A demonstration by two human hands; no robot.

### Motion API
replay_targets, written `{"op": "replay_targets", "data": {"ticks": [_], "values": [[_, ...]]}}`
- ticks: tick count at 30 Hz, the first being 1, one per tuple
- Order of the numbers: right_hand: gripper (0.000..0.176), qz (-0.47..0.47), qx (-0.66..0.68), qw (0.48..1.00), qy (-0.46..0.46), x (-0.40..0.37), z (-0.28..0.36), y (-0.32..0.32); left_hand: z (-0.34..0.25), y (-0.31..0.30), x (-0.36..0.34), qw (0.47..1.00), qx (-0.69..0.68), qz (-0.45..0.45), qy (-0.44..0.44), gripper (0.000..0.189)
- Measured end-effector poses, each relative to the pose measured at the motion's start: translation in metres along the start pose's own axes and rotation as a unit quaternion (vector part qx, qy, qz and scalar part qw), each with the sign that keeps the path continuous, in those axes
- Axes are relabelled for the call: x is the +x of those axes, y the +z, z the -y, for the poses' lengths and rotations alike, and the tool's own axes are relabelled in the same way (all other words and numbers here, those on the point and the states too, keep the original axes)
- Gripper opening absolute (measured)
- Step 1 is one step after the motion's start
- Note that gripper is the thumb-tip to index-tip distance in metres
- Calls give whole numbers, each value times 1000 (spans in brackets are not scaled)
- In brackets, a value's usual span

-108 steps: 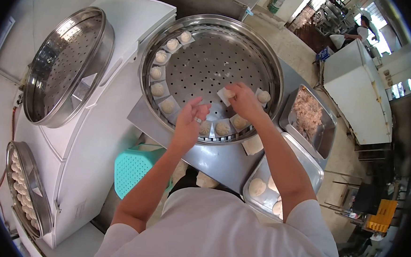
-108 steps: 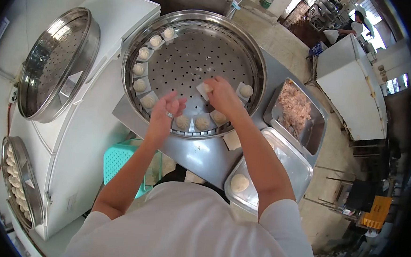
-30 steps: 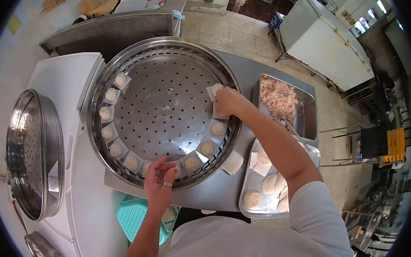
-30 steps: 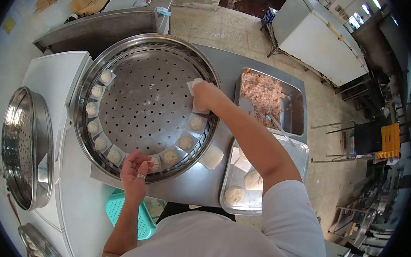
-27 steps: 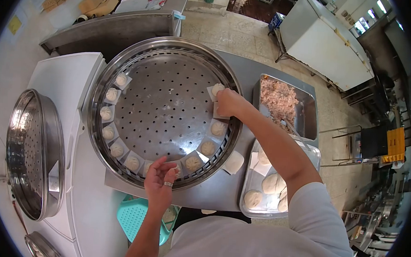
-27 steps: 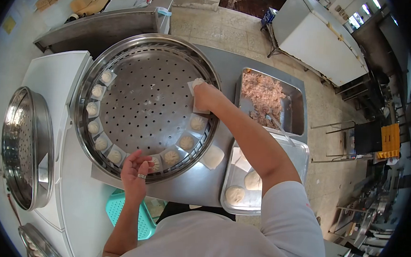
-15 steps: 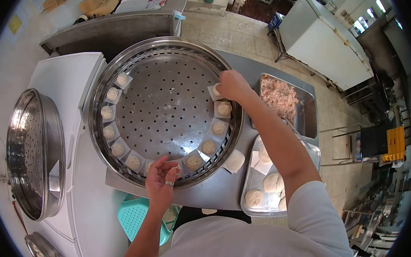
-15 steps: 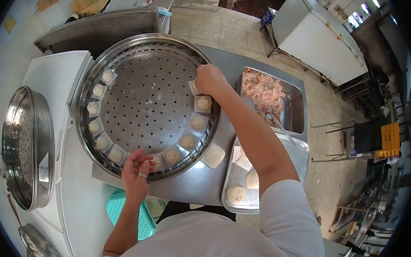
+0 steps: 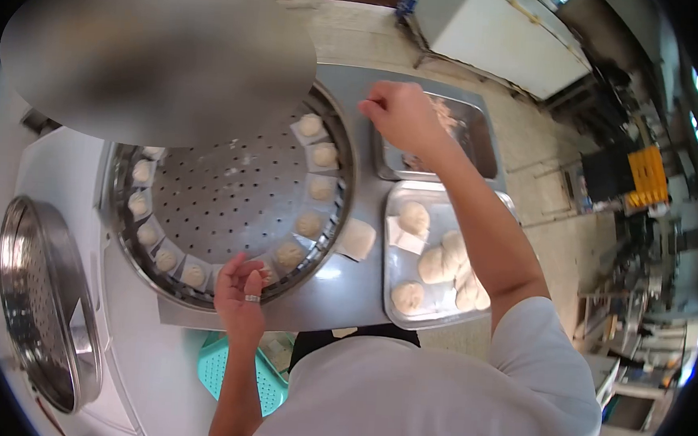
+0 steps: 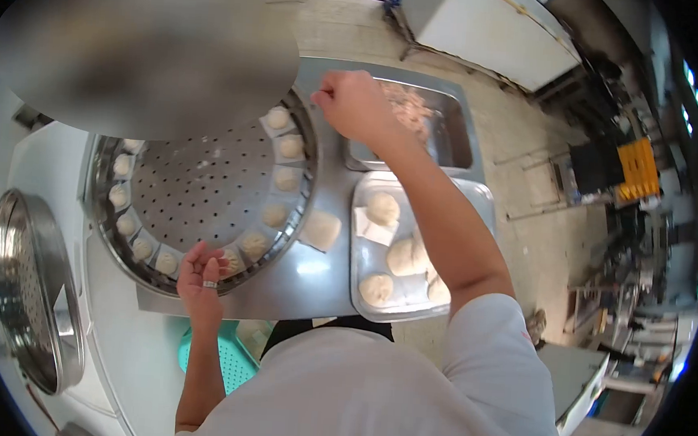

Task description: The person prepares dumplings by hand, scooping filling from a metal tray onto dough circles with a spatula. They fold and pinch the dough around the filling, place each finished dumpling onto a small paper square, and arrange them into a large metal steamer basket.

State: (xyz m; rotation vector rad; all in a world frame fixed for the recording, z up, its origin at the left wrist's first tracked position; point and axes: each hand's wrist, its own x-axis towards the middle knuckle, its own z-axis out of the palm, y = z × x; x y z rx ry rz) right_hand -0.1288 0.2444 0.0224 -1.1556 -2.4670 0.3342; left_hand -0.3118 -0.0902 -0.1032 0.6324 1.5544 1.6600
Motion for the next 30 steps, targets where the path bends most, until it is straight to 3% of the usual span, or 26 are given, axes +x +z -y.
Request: {"op": "replay_targets", "data": {"ticks": [5, 9, 12, 16, 20, 22, 24, 26, 30], "values": [[15, -70, 68, 982, 160, -139, -55, -84, -4, 28, -12, 996, 4, 87, 4, 34], [16, -99, 149, 924, 337, -265, -119, -99, 6, 68, -16, 979, 21, 203, -16, 32], [18, -110, 115, 882, 444, -336, -127, -101, 7, 109, -28, 958, 51, 280, -25, 30], [23, -117, 84, 878, 456, -410, -172, -59, 13, 160, -55, 934, 61, 351, -34, 26], [32, -90, 58, 918, 381, -433, -211, -8, 34, 207, -91, 923, 52, 377, -55, 23], [40, 37, -21, 924, 381, -420, -207, -10, 50, 228, -105, 921, 60, 378, -69, 22], [47, -10, -36, 940, 338, -431, -229, 16, 48, 255, -121, 923, 59, 370, -92, 25], [51, -1, 90, 912, 401, -425, -229, -3, 51, 276, -133, 922, 64, 368, -105, 27], [50, 48, 139, 893, 425, -423, -240, -15, 55, 314, -152, 924, 89, 361, -86, 29]]}}
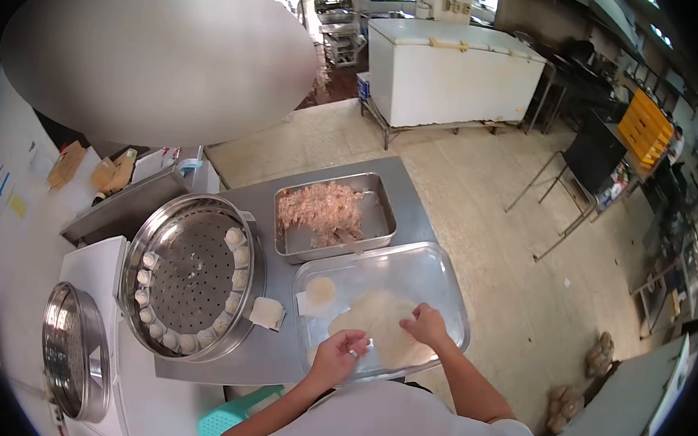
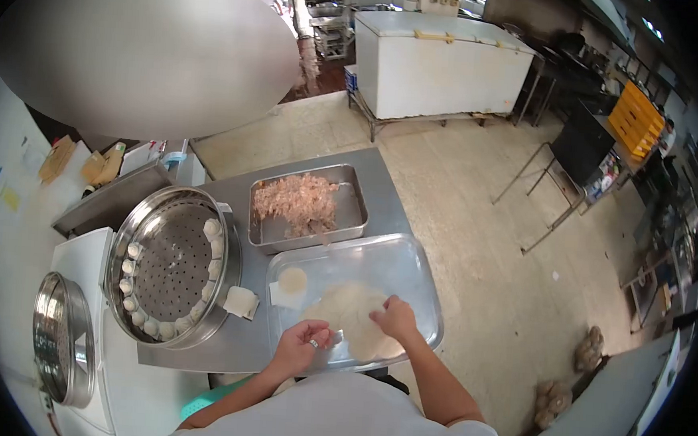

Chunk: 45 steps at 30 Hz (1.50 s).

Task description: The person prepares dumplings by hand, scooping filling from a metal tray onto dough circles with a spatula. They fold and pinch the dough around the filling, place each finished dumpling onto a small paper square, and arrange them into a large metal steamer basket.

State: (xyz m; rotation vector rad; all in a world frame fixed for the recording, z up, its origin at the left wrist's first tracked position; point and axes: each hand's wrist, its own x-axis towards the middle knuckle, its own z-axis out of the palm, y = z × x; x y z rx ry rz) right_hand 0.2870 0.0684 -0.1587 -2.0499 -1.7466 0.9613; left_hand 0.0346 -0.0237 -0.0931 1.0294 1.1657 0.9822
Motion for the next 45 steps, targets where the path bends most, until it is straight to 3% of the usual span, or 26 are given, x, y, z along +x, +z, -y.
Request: {"op": "replay_targets", "data": {"ticks": [3, 7, 11, 14, 17, 19, 20, 23, 26, 30, 33, 36, 38, 41, 45], "values": [[38, 8, 24, 999, -48, -3, -3, -7, 0, 26, 6, 999, -1, -38, -7, 29], [22, -72, 90, 970, -216, -5, -14, -1, 11, 56, 7, 993, -51, -90, -57, 32], [16, 91, 237, 960, -122, -31, 21, -38, 11, 71, 5, 981, -107, -128, -101, 37], [17, 164, 444, 866, -163, -47, 42, -42, 17, 73, 8, 901, -389, -107, -160, 41], [29, 189, 337, 904, -182, -45, 40, -36, -4, 76, 3, 887, -425, -80, -162, 38], [33, 185, 292, 921, -179, -43, 40, -37, -18, 72, 2, 958, -167, -81, -217, 34], [33, 182, 290, 924, -172, -42, 39, -39, -21, 69, 1, 967, -31, -78, -240, 32], [31, 161, 318, 923, -143, -53, 46, -40, 8, 64, 6, 983, -133, -88, -96, 29], [26, 202, 292, 930, -96, -62, 56, -49, 11, 49, 13, 993, -58, -52, -95, 30], [26, 242, 218, 944, -54, -72, 64, -57, 9, 37, 12, 987, -121, -16, -107, 29], [26, 192, 276, 940, -59, -79, 61, -39, 8, 28, 4, 982, -136, 2, -130, 30], [25, 201, 335, 919, -45, -91, 72, -30, 7, 16, -6, 985, -90, 42, -139, 30], [26, 186, 313, 930, -48, -89, 65, -19, 8, 6, -7, 989, 0, 69, -127, 28], [26, 189, 332, 923, -56, -81, 64, -6, 15, 1, -9, 995, 2, 37, -95, 26], [24, 209, 290, 926, -122, -76, 79, -6, 2, -7, -10, 989, 47, 39, -134, 25]]}}
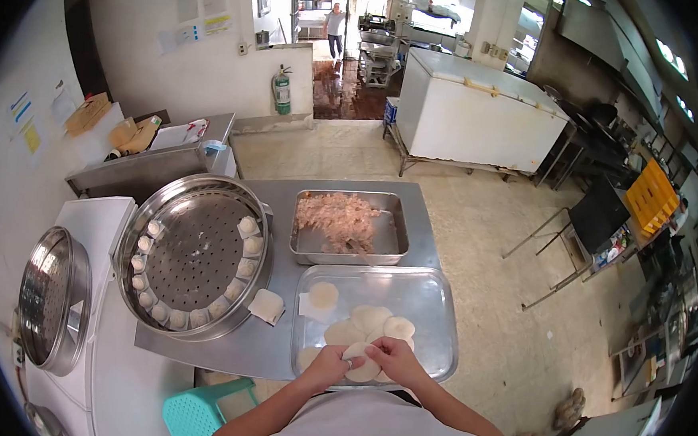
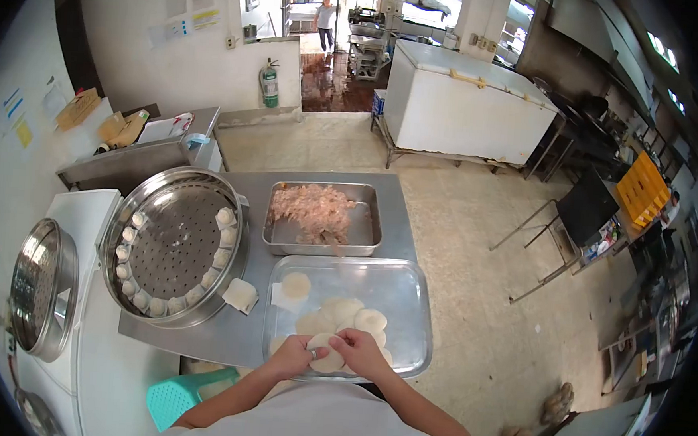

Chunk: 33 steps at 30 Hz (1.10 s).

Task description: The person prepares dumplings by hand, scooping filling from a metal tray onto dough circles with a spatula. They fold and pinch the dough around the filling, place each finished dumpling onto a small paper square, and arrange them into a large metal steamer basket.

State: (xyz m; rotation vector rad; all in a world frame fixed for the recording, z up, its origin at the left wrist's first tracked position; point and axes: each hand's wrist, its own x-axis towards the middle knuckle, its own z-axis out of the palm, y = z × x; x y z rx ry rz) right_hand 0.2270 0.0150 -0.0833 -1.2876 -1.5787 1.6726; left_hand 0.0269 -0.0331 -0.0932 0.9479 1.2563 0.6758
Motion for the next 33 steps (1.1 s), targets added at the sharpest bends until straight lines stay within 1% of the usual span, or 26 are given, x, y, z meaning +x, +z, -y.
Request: {"op": "replay_targets", "data": {"ticks": [2, 3, 5, 6, 8, 9, 11, 12, 14, 17, 20, 23, 24, 26, 29, 32, 33], "values": [[24, 12, -48, 999, -6, 9, 2, -3, -1, -3, 1, 1000, -15, 21, -14, 27], [24, 18, -71, 997, -9, 13, 4, -5, 5, -2, 4, 998, -64, 19, -5, 29], [23, 49, -55, 997, -15, 18, 17, -8, 24, 0, 12, 987, -159, 15, 12, 33], [23, 64, -46, 997, -17, 19, 23, -9, 18, 1, 9, 987, -160, -11, 6, 35], [22, 101, 2, 995, 17, 22, 28, -11, 1, 1, 4, 985, -159, -62, -4, 38], [21, 119, 25, 992, 33, 23, 29, -12, 2, 1, 6, 983, -170, -72, 3, 38], [21, 125, 1, 990, 60, 28, 28, -16, 9, 1, 12, 977, -191, -90, 16, 37], [21, 127, -11, 989, 74, 30, 27, -18, 15, 1, 17, 970, -227, -90, 19, 37], [22, 116, 13, 991, 61, 34, 17, -20, 24, 1, 25, 951, -296, -89, 24, 38], [21, 105, 30, 992, 56, 37, 14, -21, 15, 2, 22, 927, -369, -61, 22, 36], [19, 105, 56, 992, 53, 39, 9, -23, 7, 1, 17, 957, -285, -42, 42, 34], [18, 96, 88, 990, 59, 40, 4, -22, 15, -4, 23, 969, -241, -61, 13, 35], [18, 90, 98, 989, 63, 40, 3, -22, 16, -6, 24, 969, -238, -59, 13, 35], [18, 86, 75, 992, 62, 39, 5, -22, 16, -8, 25, 971, -234, -55, 13, 35], [21, 75, 63, 993, 64, 35, 14, -23, 4, -4, 21, 946, -321, -42, 7, 35], [24, 77, 36, 994, 64, 34, 14, -22, 17, -6, 29, 960, -273, -60, -9, 38], [25, 81, 22, 994, 63, 35, 12, -21, 20, -8, 31, 968, -244, -51, -7, 38]]}}
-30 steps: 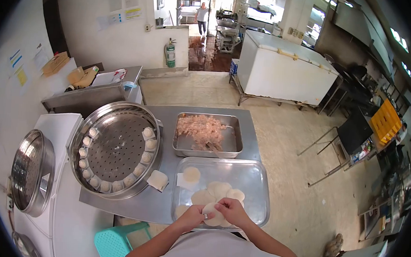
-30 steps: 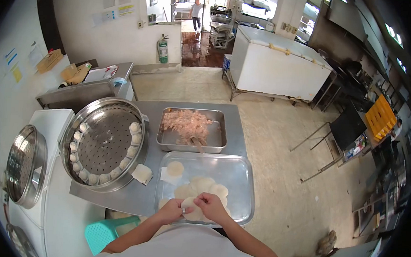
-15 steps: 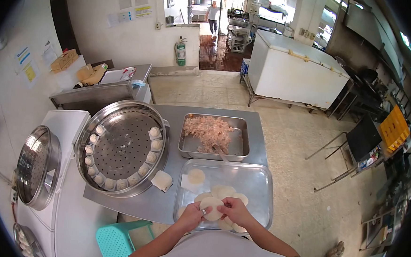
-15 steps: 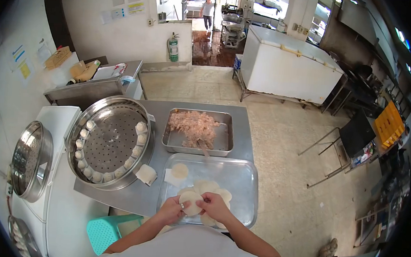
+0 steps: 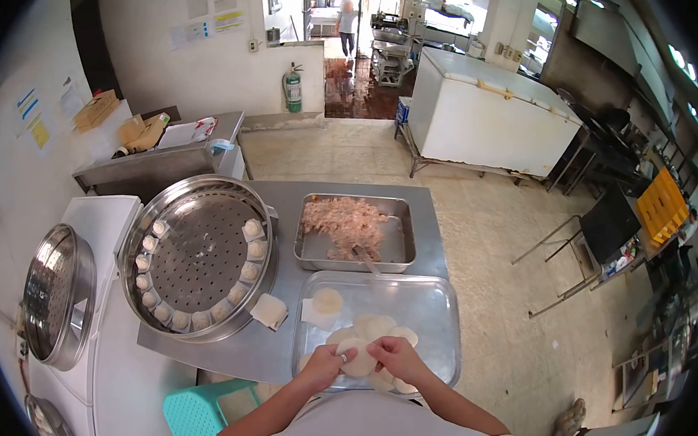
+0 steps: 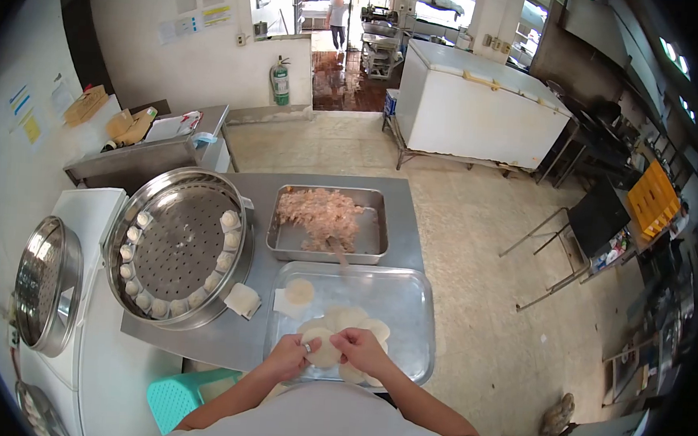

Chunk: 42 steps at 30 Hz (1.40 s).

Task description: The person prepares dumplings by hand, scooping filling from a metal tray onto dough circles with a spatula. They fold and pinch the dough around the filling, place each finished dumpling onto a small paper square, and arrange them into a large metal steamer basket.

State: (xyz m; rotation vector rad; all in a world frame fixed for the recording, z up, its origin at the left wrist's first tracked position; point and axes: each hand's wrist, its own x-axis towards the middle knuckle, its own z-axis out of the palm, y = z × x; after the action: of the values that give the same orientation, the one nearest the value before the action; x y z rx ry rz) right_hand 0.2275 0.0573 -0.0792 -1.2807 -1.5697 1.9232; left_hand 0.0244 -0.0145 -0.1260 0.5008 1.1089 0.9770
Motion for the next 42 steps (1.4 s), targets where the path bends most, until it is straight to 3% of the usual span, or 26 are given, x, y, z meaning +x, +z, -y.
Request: {"op": "replay_targets", "data": {"ticks": [2, 6, 14, 17, 20, 32, 35, 42], "values": [[25, -5, -7, 1000, -19, 2, -7, 2, 3, -4, 3, 998, 59, 19, 2, 40], [25, -43, -50, 996, -56, -2, -8, 3, 10, -4, 6, 999, 30, 33, 8, 40], [20, -21, 18, 999, -31, -4, -12, 3, -10, 12, -3, 998, -53, -9, -29, 42], [20, -27, 20, 999, -20, -4, -17, 0, -2, 10, 1, 991, -134, 22, -6, 36], [19, -27, 45, 998, -27, -6, -18, -1, 0, 7, 1, 997, -45, 54, 1, 35], [24, -29, 72, 997, 6, -10, -13, 1, 2, 13, 4, 993, -110, 4, 30, 32], [25, -24, 45, 998, 29, -12, -16, 1, 5, 6, 11, 991, -131, 18, 0, 38], [24, -17, 28, 999, -2, -11, -28, 5, 3, 17, 8, 980, -189, 51, 22, 33]]}}
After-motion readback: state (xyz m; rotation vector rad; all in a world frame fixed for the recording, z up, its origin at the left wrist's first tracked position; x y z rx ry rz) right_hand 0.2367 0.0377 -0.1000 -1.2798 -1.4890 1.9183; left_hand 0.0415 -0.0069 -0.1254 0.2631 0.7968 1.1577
